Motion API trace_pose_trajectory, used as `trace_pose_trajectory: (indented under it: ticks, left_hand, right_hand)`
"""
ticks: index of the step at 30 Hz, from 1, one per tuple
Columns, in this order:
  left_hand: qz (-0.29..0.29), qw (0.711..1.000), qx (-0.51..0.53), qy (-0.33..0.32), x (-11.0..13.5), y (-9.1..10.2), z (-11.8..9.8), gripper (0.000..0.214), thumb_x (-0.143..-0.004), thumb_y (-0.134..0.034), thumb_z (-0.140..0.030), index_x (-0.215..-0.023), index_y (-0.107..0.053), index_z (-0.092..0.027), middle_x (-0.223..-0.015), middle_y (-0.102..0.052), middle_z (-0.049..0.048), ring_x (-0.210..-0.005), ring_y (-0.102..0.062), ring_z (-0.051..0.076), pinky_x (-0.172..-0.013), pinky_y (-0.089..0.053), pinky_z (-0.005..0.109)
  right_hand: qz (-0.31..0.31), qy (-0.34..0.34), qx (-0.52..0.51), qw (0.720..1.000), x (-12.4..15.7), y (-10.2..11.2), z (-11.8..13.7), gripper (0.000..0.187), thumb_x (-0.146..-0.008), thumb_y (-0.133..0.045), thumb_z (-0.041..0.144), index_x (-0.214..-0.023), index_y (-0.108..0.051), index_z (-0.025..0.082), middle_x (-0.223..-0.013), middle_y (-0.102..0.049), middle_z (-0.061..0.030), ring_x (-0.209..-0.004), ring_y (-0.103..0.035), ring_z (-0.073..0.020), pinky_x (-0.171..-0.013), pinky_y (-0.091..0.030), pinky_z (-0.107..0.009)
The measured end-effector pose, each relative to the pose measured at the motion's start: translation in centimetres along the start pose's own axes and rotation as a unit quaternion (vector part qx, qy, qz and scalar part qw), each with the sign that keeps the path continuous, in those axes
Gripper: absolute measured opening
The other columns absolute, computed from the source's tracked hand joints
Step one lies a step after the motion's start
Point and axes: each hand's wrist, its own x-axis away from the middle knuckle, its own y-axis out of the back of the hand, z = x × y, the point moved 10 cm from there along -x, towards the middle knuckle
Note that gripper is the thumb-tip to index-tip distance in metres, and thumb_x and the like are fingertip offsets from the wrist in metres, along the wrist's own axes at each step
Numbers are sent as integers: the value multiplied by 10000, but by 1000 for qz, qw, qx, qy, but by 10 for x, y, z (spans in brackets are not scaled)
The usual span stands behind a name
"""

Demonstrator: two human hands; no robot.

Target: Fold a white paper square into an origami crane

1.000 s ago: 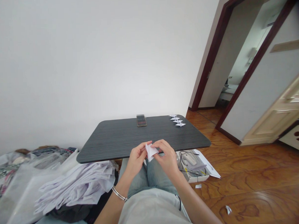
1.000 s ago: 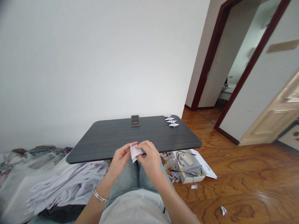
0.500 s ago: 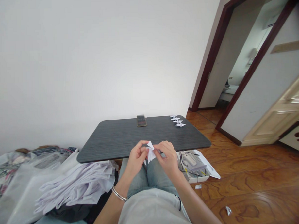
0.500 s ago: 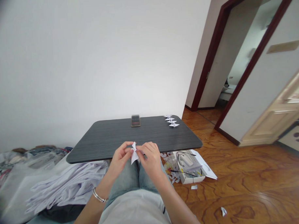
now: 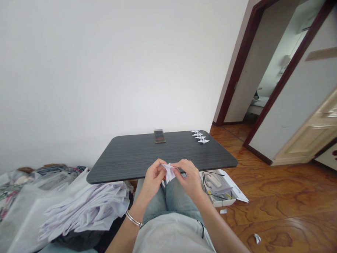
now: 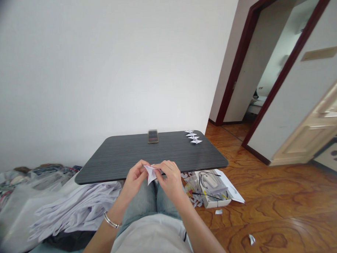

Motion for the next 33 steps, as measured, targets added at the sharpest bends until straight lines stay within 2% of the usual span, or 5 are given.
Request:
trace_pose_trajectory:
  ticks: [8, 17, 23, 28, 33]
  left_hand:
    - [26, 997, -67, -29, 3, -6, -7, 264, -847, -437, -325, -909, -594, -122, -752, -588, 36, -659, -522, 129, -588, -415, 218]
    - [-37, 994, -104, -25, 1, 5, 3, 257, -803, -498, -239, -1039, -535, -143, -876, -608, 53, -699, -551, 127, -599, -431, 208]
    - [-90, 982, -163, -44, 3, 11, -3, 196, -817, -489, -288, -908, -571, -135, -782, -634, 41, -642, -570, 126, -573, -434, 208]
    - [-132, 969, -202, -60, 6, 14, -8, 113, -755, -562, -223, -840, -573, -149, -766, -673, 30, -621, -600, 130, -560, -448, 207]
    - [-172, 953, -237, -80, 10, 16, -15, 92, -726, -581, -205, -799, -590, -150, -746, -691, 32, -620, -625, 139, -569, -469, 216]
  right_hand:
    - [-34, -35, -27, 998, 1, 0, -9, 77, -764, -549, 146, -722, -586, 199, -703, -605, -20, -675, -552, -162, -623, -436, -275]
    - [-63, -17, -30, 997, 5, 2, -4, 150, -754, -507, 69, -711, -542, 209, -734, -607, -21, -688, -576, -156, -610, -458, -259]
    - [-64, -24, -52, 996, 9, -3, -3, 203, -715, -477, 21, -766, -557, 201, -776, -607, -28, -730, -578, -161, -642, -470, -264]
    - [-71, -78, -41, 994, 10, -5, -14, 205, -700, -520, 50, -835, -580, 192, -803, -595, -36, -753, -573, -178, -656, -478, -284]
    - [-100, -89, -30, 991, 12, -1, -16, 188, -697, -540, 76, -840, -588, 189, -762, -597, -24, -700, -575, -171, -633, -482, -281]
